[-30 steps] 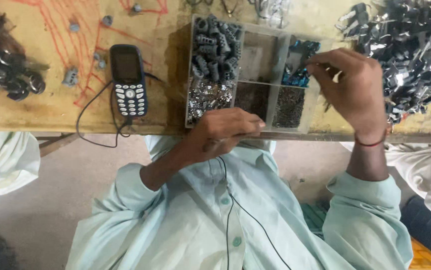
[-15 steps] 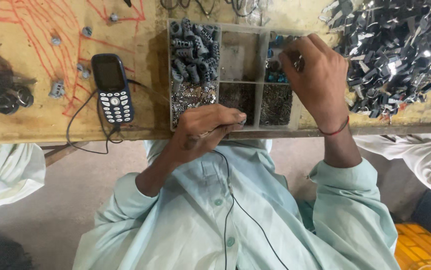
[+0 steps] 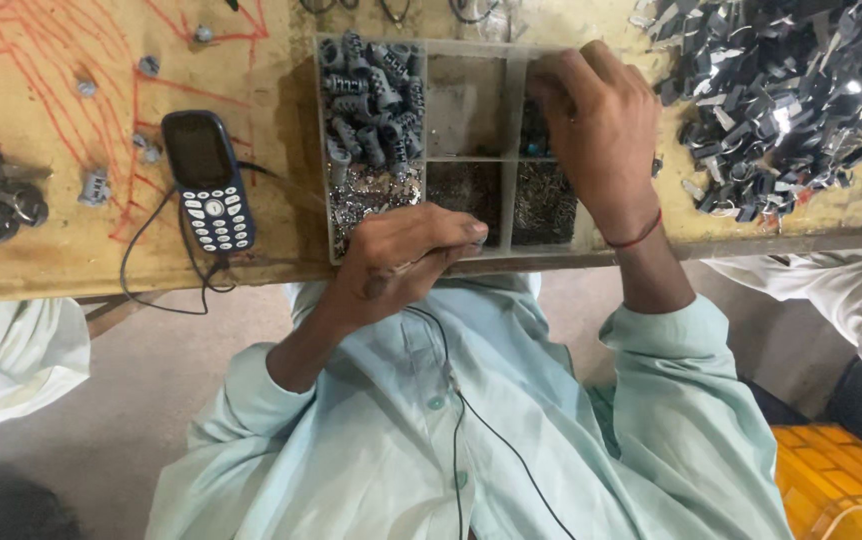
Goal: The person sits at a workbench and assembles small electrical components by hand, taking plastic and metal parts from a compartmented parts box, fitting them together, and placing finished pieces aside. The person repeats this assembly cycle with different parts throughout the episode.
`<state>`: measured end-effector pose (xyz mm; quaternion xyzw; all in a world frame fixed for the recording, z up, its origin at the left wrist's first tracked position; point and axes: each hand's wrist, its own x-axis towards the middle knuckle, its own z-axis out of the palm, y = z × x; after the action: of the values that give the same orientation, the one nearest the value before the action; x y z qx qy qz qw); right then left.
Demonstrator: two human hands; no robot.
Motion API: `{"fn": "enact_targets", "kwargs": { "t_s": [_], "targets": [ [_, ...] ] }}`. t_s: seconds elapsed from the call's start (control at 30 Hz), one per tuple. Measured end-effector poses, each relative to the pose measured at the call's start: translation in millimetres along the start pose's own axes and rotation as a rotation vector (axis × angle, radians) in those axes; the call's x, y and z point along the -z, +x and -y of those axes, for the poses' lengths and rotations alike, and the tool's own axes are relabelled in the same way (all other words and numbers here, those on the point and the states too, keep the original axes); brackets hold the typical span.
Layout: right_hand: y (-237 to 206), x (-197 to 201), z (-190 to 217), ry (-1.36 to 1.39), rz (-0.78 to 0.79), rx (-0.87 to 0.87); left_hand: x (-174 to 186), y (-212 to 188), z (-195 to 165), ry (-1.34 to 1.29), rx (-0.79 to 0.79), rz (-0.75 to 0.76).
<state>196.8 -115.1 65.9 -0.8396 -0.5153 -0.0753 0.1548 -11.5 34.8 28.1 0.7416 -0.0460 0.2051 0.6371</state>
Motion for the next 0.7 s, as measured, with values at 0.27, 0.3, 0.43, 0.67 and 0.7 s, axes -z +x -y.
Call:
{"fn": "enact_targets", "kwargs": {
  "t_s": [0.27, 0.3, 0.43, 0.67, 0.7],
  "targets": [
    [-37, 13, -21, 1.129, 0.102, -0.604, -1, 0, -8, 0.009, -0.008, -0.021],
    [-44, 17, -15, 1.272, 0.08, -0.672, -2, 1, -11, 0.004, -0.015, -0.015],
    [-73, 33, 26, 1.424, 0.257, -0.728, -9, 5, -20, 0.158, -0.082, 0.058],
    [-99, 42, 57, 1.252, 0.112, -0.483, -7, 4, -29, 0.353, -0.185, 0.126],
    [-100, 40, 56, 1.283, 0.122, -0.517, -6, 4, -30, 0.361, -0.19, 0.139]
  ]
}}
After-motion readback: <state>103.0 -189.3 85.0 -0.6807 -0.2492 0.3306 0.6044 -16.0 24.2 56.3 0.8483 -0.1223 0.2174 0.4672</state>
